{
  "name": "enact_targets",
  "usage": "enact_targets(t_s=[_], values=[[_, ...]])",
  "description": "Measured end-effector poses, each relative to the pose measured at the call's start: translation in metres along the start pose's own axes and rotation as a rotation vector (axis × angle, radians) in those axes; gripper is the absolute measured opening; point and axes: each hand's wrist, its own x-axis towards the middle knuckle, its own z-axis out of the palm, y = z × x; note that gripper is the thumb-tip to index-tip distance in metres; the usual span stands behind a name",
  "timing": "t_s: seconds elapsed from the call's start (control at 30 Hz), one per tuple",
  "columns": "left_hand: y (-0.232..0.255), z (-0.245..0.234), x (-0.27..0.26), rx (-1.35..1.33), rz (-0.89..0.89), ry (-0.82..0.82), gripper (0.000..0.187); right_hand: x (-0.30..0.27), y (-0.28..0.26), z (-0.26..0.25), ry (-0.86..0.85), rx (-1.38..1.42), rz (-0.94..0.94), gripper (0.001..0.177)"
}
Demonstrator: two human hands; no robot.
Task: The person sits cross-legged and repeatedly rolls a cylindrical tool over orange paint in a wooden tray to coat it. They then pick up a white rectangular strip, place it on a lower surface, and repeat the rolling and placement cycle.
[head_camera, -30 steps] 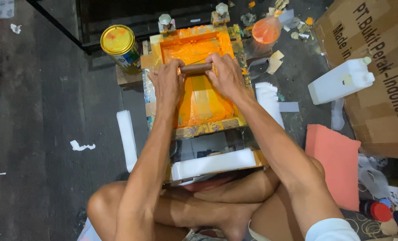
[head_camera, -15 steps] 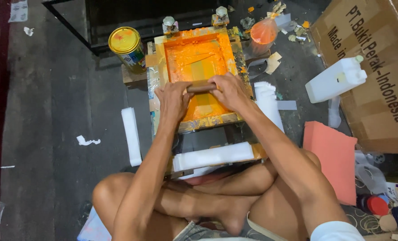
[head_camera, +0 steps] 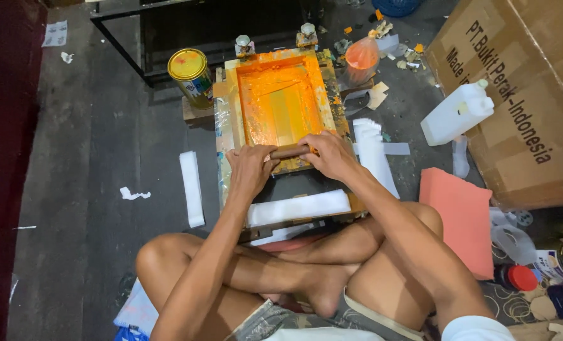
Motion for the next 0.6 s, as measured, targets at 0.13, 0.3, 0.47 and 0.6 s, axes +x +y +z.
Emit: enact_targets(t_s=[0.13, 0.3, 0.47, 0.6], values=[[0.004, -0.006, -0.003, 0.010, -0.002, 0.002, 0.037, -0.005, -0.015, -0.012, -0.010, 0.023, 0.005, 0.025], [0.004, -0.004, -0.002, -0.021, -0.035, 0.001, 0.029, -0.006, -0.025, -0.020, -0.028, 0.081, 0.041, 0.022], [0.006, -0.007, -0.003, -0.048, -0.063, -0.008, 0.028, -0.005, -0.020, -0.015, -0.032, 0.105, 0.056, 0.022], [-0.015, 0.013, 0.003, -0.088, -0.075, -0.018, 0.037, -0.002, -0.023, -0.019, -0.047, 0.169, 0.087, 0.022]])
